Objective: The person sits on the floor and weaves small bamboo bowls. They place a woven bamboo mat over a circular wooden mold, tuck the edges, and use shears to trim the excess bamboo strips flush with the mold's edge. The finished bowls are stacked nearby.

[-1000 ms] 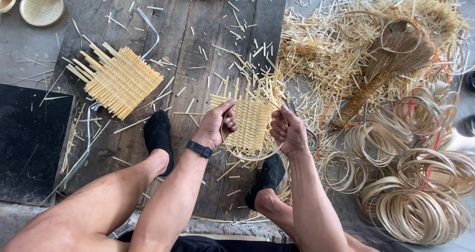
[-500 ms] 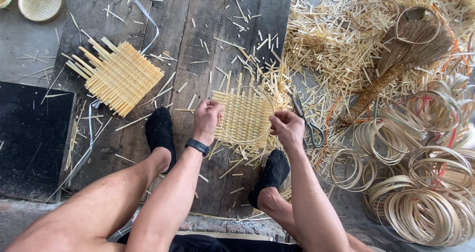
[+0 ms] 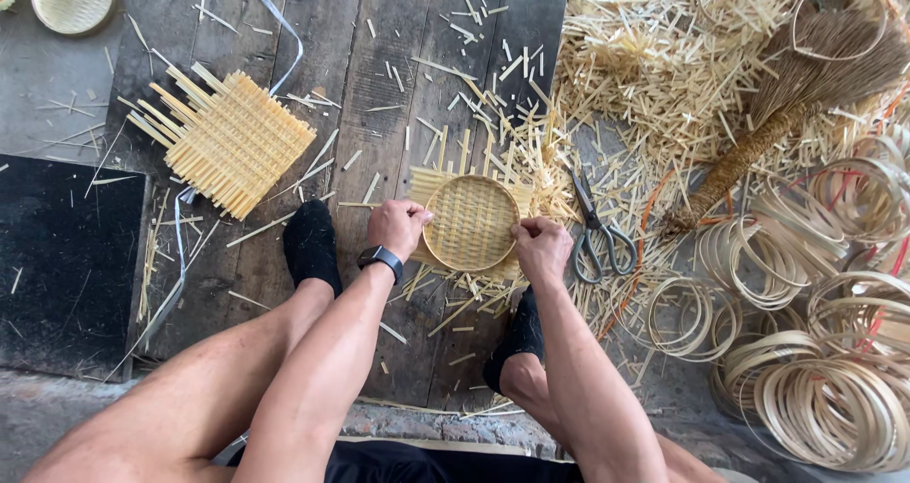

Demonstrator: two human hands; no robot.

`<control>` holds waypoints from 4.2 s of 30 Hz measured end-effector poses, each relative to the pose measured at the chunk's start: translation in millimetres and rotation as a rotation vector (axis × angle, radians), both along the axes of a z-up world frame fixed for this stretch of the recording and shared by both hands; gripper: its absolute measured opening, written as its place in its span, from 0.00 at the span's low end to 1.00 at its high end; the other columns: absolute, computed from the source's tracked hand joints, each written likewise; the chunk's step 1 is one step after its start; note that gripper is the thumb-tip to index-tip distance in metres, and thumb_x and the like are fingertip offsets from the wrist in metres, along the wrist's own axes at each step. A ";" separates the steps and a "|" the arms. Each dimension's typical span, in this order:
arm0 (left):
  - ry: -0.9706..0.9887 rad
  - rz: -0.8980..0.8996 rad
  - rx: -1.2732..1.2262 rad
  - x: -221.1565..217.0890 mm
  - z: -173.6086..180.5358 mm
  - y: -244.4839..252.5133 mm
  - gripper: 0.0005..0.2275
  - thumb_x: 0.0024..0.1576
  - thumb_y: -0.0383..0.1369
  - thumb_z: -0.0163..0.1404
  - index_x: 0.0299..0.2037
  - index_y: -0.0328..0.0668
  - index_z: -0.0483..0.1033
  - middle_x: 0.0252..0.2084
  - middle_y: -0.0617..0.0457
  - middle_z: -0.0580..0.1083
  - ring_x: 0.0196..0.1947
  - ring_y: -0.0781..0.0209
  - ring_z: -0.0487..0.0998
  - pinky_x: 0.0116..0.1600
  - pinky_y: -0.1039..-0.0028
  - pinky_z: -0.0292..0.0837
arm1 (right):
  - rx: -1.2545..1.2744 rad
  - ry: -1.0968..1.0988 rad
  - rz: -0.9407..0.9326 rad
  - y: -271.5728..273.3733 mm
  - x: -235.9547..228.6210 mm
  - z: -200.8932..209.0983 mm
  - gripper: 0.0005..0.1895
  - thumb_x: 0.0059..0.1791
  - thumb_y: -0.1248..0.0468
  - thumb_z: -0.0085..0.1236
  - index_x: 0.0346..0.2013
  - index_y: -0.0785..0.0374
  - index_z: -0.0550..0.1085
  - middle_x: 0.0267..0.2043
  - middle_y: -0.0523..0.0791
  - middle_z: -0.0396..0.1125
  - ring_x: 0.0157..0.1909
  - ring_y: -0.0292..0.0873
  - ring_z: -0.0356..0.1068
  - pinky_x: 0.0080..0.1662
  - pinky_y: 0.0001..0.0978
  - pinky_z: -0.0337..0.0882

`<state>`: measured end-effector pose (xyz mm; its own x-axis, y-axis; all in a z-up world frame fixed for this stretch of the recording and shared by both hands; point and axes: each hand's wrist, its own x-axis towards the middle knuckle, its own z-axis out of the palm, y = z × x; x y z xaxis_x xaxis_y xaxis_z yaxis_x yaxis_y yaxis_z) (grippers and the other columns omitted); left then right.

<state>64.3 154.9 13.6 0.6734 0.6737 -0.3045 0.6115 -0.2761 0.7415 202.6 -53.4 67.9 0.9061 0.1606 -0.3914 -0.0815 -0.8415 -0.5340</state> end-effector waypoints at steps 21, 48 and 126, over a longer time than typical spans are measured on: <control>0.236 -0.014 -0.132 11.9 -0.7 13.0 0.15 0.53 0.49 0.61 0.33 0.45 0.86 0.29 0.44 0.80 0.31 0.48 0.82 0.39 0.60 0.75 | 0.007 0.085 0.010 -2.2 1.8 -5.0 0.13 0.43 0.69 0.64 0.42 0.60 0.77 0.33 0.45 0.76 0.35 0.37 0.75 0.44 0.33 0.75; 0.090 -0.037 -0.070 16.3 -8.6 14.3 0.12 0.52 0.43 0.62 0.30 0.43 0.84 0.29 0.44 0.80 0.30 0.46 0.81 0.39 0.61 0.75 | -0.080 0.013 0.026 4.3 9.9 5.6 0.11 0.43 0.56 0.73 0.34 0.59 0.84 0.29 0.47 0.77 0.34 0.42 0.76 0.45 0.36 0.73; -0.128 -0.308 0.053 104.9 -25.5 0.9 0.06 0.54 0.44 0.61 0.35 0.61 0.88 0.41 0.45 0.79 0.46 0.46 0.76 0.53 0.61 0.71 | 0.364 0.262 -0.383 11.3 -125.8 -63.0 0.14 0.52 0.60 0.60 0.25 0.66 0.76 0.23 0.43 0.70 0.23 0.32 0.62 0.26 0.27 0.62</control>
